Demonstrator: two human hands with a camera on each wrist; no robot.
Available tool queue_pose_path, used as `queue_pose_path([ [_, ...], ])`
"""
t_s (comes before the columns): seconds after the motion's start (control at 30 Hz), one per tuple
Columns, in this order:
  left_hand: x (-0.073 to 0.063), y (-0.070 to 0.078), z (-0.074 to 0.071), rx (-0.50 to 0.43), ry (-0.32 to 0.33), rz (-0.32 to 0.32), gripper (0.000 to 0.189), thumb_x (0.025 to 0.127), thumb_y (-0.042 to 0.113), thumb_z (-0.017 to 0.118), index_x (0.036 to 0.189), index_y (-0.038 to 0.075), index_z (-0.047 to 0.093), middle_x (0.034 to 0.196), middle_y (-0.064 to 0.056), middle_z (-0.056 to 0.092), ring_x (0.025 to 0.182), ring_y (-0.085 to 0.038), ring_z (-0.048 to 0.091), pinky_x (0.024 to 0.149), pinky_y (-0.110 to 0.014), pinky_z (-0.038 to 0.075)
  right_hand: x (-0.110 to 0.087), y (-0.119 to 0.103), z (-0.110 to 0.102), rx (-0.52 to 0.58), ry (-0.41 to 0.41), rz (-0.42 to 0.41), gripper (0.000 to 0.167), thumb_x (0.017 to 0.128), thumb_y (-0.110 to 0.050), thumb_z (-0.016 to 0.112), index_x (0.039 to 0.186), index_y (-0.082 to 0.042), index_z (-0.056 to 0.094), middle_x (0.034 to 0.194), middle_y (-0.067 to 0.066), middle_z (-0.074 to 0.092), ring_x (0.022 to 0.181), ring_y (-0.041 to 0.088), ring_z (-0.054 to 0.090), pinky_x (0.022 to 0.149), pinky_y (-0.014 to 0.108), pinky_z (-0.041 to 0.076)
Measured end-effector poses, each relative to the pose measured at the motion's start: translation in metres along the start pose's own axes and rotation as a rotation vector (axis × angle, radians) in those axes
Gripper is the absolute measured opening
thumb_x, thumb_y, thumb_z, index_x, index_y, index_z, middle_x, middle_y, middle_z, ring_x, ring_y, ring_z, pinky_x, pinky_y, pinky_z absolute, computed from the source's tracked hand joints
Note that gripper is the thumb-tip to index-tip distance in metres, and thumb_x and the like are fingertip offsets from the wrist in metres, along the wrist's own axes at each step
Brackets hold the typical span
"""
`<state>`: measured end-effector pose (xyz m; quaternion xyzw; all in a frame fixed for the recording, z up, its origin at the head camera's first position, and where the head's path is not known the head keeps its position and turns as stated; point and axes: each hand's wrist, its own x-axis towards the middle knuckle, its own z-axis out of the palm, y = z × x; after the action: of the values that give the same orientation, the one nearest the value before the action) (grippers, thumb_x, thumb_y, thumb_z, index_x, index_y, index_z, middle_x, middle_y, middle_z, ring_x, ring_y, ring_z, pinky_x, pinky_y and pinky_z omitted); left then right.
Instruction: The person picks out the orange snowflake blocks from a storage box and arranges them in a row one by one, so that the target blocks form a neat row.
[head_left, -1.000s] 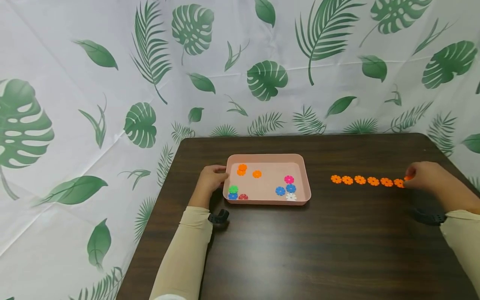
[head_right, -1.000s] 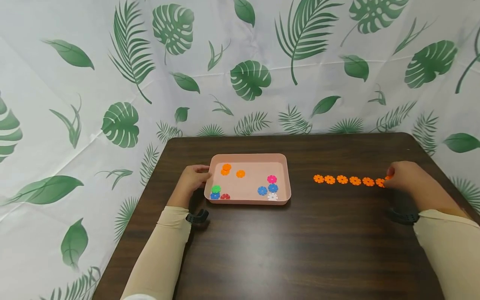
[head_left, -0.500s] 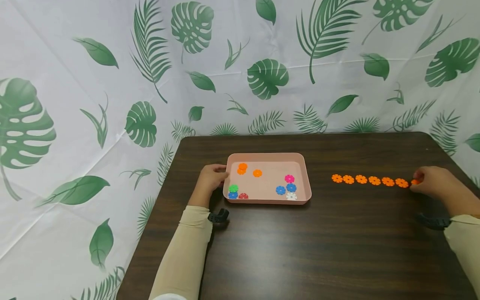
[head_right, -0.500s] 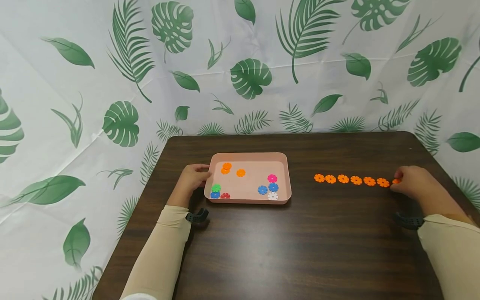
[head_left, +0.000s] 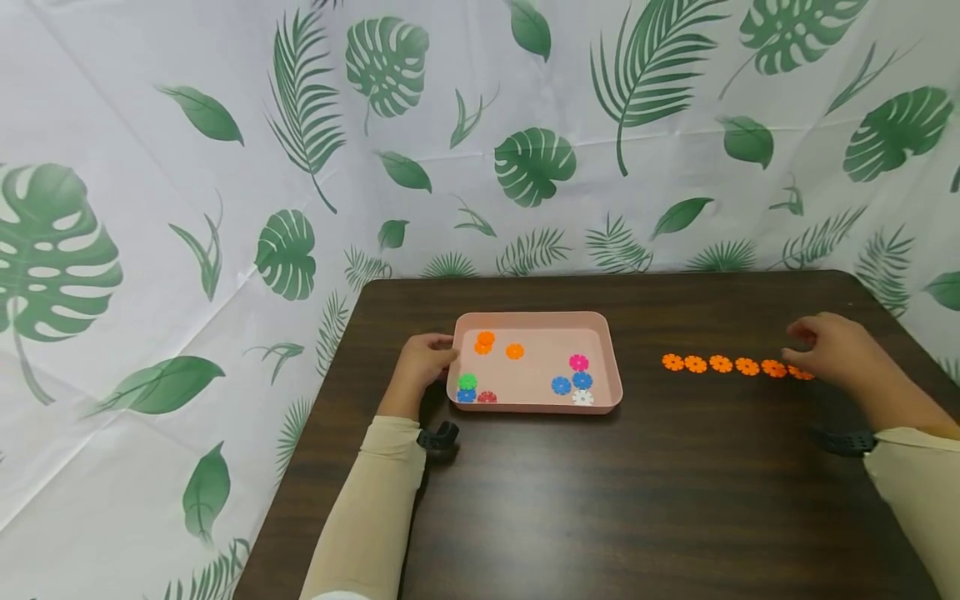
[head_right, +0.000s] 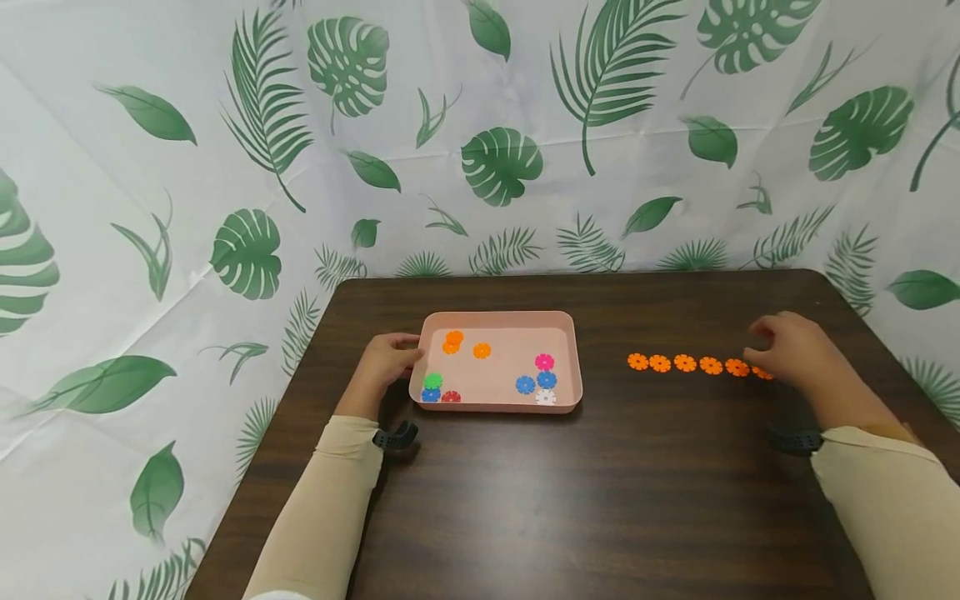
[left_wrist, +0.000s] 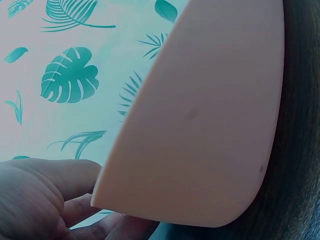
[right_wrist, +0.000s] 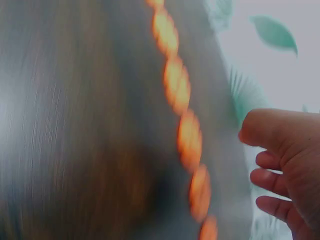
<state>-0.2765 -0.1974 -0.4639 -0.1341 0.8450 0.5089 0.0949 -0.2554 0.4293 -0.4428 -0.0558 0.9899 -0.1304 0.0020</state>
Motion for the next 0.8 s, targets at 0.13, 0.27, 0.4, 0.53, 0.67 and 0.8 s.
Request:
queue_pose_path([
  [0.13, -0.001, -0.005, 0.001, -0.001, -0.001, 0.006, 0.038, 0.098, 0.02, 0.073, 0.134, 0.01, 0.069, 0.124, -0.016, 0.068, 0.098, -0.03, 0.07, 0.092, -0.045, 0.06, 0.018, -0.05, -0.002, 0.06, 0.046, -0.096, 0.05, 0.092, -0.021, 0.077, 0.123, 0.014, 0.061, 0.114, 0.034, 0.058, 0.102, 0.049, 0.056, 0.084, 0.067, 0.048],
  [0.27, -0.001, -0.007, 0.002, -0.007, 0.009, 0.019, 0.038, 0.097, 0.019, 0.073, 0.133, 0.01, 0.07, 0.123, -0.016, 0.069, 0.098, -0.03, 0.071, 0.091, -0.045, 0.061, 0.04, -0.107, 0.0, 0.104, 0.088, -0.215, 0.045, 0.091, -0.021, 0.079, 0.122, 0.008, 0.066, 0.115, 0.027, 0.061, 0.104, 0.044, 0.058, 0.087, 0.063, 0.05],
  [0.4, -0.002, -0.007, 0.003, -0.018, 0.014, 0.031, 0.037, 0.097, 0.018, 0.074, 0.132, 0.009, 0.07, 0.122, -0.017, 0.068, 0.098, -0.03, 0.07, 0.089, -0.044, 0.061, 0.063, -0.165, 0.01, 0.145, 0.1, -0.324, 0.04, 0.089, -0.02, 0.082, 0.12, 0.003, 0.07, 0.113, 0.021, 0.064, 0.104, 0.04, 0.06, 0.089, 0.058, 0.052],
  [0.53, -0.002, -0.007, 0.003, -0.023, 0.011, 0.035, 0.037, 0.096, 0.017, 0.074, 0.132, 0.008, 0.071, 0.121, -0.017, 0.068, 0.096, -0.03, 0.071, 0.088, -0.044, 0.062, 0.082, -0.221, 0.028, 0.189, 0.068, -0.406, 0.038, 0.088, -0.019, 0.083, 0.118, 0.001, 0.072, 0.112, 0.018, 0.067, 0.105, 0.037, 0.063, 0.091, 0.054, 0.054],
  [0.67, 0.0, -0.008, 0.004, -0.023, 0.013, 0.02, 0.036, 0.096, 0.017, 0.075, 0.131, 0.01, 0.072, 0.119, -0.016, 0.069, 0.091, -0.028, 0.072, 0.086, -0.042, 0.063, 0.094, -0.269, 0.05, 0.259, -0.019, -0.448, 0.037, 0.087, -0.018, 0.082, 0.118, 0.0, 0.074, 0.111, 0.016, 0.068, 0.103, 0.032, 0.064, 0.091, 0.049, 0.056],
  [0.8, 0.001, -0.008, 0.006, -0.03, 0.007, 0.019, 0.036, 0.095, 0.017, 0.076, 0.13, 0.011, 0.072, 0.118, -0.015, 0.069, 0.088, -0.027, 0.072, 0.085, -0.042, 0.063, 0.1, -0.302, 0.069, 0.27, -0.097, -0.484, 0.038, 0.087, -0.016, 0.083, 0.119, 0.002, 0.074, 0.109, 0.015, 0.068, 0.102, 0.031, 0.064, 0.091, 0.046, 0.057],
])
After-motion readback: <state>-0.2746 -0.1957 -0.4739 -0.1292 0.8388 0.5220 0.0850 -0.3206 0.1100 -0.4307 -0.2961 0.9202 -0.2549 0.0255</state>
